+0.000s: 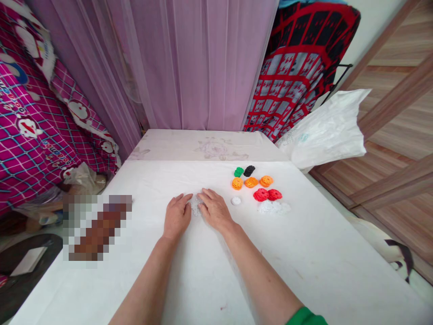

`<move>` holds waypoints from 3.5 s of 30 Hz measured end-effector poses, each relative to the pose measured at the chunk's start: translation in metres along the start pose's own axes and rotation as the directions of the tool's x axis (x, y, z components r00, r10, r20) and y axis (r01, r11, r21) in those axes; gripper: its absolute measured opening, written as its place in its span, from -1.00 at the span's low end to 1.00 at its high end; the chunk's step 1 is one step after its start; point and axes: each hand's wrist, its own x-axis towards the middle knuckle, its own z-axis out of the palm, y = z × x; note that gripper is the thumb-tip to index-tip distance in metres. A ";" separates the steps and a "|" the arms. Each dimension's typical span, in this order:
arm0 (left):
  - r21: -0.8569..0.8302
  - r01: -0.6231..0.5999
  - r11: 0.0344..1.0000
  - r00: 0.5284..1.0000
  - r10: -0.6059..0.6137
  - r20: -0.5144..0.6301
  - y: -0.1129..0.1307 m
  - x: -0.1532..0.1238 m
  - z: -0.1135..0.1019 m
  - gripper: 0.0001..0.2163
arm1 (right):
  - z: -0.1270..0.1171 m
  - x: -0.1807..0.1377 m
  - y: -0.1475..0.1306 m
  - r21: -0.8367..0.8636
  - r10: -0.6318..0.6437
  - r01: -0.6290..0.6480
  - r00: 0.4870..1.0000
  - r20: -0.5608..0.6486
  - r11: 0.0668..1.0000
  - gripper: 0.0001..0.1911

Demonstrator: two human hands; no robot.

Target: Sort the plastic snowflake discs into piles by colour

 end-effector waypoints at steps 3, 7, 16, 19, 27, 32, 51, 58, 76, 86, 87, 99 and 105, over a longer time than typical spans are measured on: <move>-0.009 -0.014 1.000 0.998 0.014 0.056 0.003 0.000 -0.001 -0.67 | 0.004 -0.004 -0.005 -0.001 -0.049 0.049 0.998 0.038 0.999 -0.67; -0.091 -0.003 0.996 0.995 0.012 0.099 0.005 0.000 -0.002 -0.69 | 0.000 -0.027 0.001 0.080 -0.098 0.101 0.994 -0.045 0.992 -0.69; -0.337 0.144 0.931 0.990 -0.136 0.048 0.006 -0.003 -0.002 -0.70 | -0.006 -0.061 0.029 0.134 0.124 -0.085 0.939 -0.321 0.987 -0.64; -0.397 0.204 0.895 0.979 -0.199 0.052 0.007 -0.004 -0.002 -0.71 | -0.006 -0.059 0.029 0.112 0.094 -0.065 0.955 -0.281 0.992 -0.64; -0.458 0.216 0.862 0.976 -0.193 0.097 0.009 -0.005 -0.001 -0.71 | -0.018 -0.058 0.015 0.072 0.124 -0.111 0.972 -0.199 0.991 -0.73; -0.511 0.223 0.830 0.975 -0.195 0.108 0.009 -0.005 0.001 -0.70 | -0.020 -0.058 0.010 -0.046 0.168 -0.175 0.977 -0.129 0.983 -0.78; -0.481 0.244 0.842 0.970 -0.208 0.128 0.008 -0.006 0.003 -0.70 | -0.041 -0.057 0.036 0.024 0.187 -0.197 0.881 -0.436 0.980 -0.87; -0.471 0.243 0.848 0.970 -0.206 0.130 0.007 -0.006 0.002 -0.71 | -0.050 -0.061 0.063 0.007 0.288 -0.327 0.821 -0.493 0.945 -0.81; -0.465 0.241 0.852 0.971 -0.205 0.127 0.008 -0.006 0.002 -0.71 | -0.032 -0.050 0.077 -0.111 0.238 -0.319 0.859 -0.453 0.941 -0.79; -0.465 0.238 0.853 0.971 -0.208 0.115 0.007 -0.006 0.003 -0.72 | -0.038 -0.049 0.056 -0.091 0.174 -0.238 0.878 -0.446 0.967 -0.80; -0.463 0.239 0.854 0.971 -0.208 0.117 0.007 -0.006 0.002 -0.72 | -0.037 -0.048 0.050 -0.071 0.159 -0.207 0.894 -0.419 0.976 -0.81; -0.459 0.236 0.857 0.972 -0.203 0.119 0.008 -0.005 0.002 -0.71 | -0.018 -0.049 0.021 -0.009 0.099 -0.101 0.982 -0.159 0.995 -0.85; -0.454 0.233 0.860 0.972 -0.205 0.111 0.008 -0.006 0.002 -0.71 | -0.015 -0.049 0.017 -0.037 0.114 -0.121 0.979 -0.168 0.992 -0.85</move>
